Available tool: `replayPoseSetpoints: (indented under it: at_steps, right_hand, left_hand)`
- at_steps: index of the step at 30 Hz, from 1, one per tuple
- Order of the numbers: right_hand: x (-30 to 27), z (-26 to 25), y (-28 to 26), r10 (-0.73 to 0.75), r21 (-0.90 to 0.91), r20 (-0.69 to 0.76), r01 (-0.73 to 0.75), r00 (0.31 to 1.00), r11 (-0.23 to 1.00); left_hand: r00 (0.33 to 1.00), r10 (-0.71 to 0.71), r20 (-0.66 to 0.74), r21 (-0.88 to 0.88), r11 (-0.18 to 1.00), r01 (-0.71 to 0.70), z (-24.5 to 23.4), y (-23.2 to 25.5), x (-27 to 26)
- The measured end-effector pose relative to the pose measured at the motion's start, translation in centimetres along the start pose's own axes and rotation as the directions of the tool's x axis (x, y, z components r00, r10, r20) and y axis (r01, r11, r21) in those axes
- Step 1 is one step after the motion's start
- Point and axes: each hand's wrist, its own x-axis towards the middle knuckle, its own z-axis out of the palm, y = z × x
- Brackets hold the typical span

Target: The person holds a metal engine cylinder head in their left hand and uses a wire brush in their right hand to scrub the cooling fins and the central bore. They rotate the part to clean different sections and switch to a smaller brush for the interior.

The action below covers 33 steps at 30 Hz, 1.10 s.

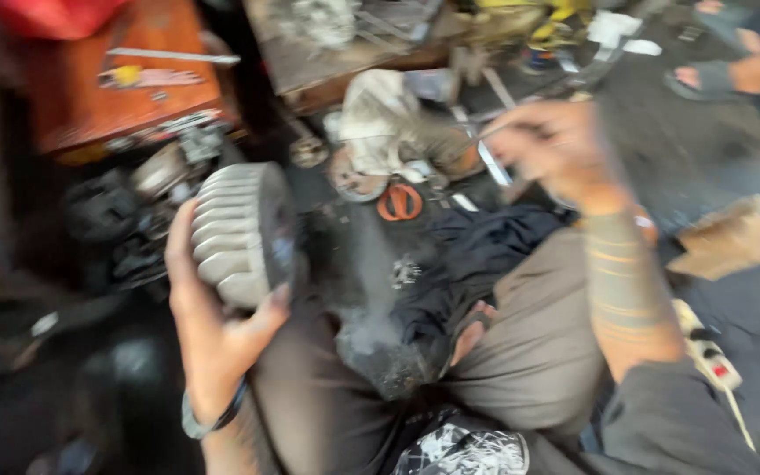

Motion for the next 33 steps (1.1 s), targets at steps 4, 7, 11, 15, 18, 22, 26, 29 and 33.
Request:
replayPoseSetpoints:
  at_steps: [4,7,11,15,18,22,26,29,33]
  right_hand:
    - [0.8,-2.3,2.9,-0.064,0.316,-0.344,0.18,0.937,0.932]
    - [2.8,-5.1,8.6,-0.118,0.313,-0.292,0.211,0.949,0.926]
    - [7.6,-11.6,16.3,-0.131,0.275,0.059,0.11,0.99,0.955]
    - [4.3,-4.2,5.0,-0.281,0.086,-0.074,0.287,0.957,0.954]
    - [1.6,0.4,1.0,-0.302,0.438,-0.117,0.322,0.946,0.839]
    - [0.2,1.3,0.6,-0.087,0.212,0.124,0.059,0.988,0.976]
    - [-1.4,3.1,-1.3,-0.09,-0.009,0.207,0.094,0.974,0.995]
    - [-1.7,5.7,-2.2,-0.239,-0.101,0.199,0.263,0.95,0.96]
    - [-1.8,7.9,-4.4,-0.299,-0.182,0.198,0.335,0.933,0.924]
  left_hand:
    - [0.999,0.028,-0.044,-0.119,0.992,-0.033,0.2,-0.5,0.0]
    - [0.997,0.057,-0.054,-0.155,0.986,-0.065,-0.2,-1.4,-0.5]
    - [0.991,0.112,-0.076,-0.107,0.987,-0.119,0.3,-1.7,-0.8]
    - [0.989,0.111,-0.095,-0.105,0.987,-0.121,0.0,-1.4,-1.1]
    - [0.991,0.092,-0.097,-0.095,0.99,-0.101,-0.4,-1.4,-1.2]
    - [0.994,0.061,-0.087,-0.115,0.991,-0.071,-0.9,-1.5,-1.3]
    - [0.992,0.064,-0.109,-0.077,0.994,-0.072,-1.1,-2.1,-1.3]
    - [0.994,0.031,-0.106,-0.108,0.993,-0.042,-1.2,-1.6,-1.2]
    - [0.995,0.04,-0.093,-0.081,0.996,-0.047,-0.9,-1.6,-1.0]
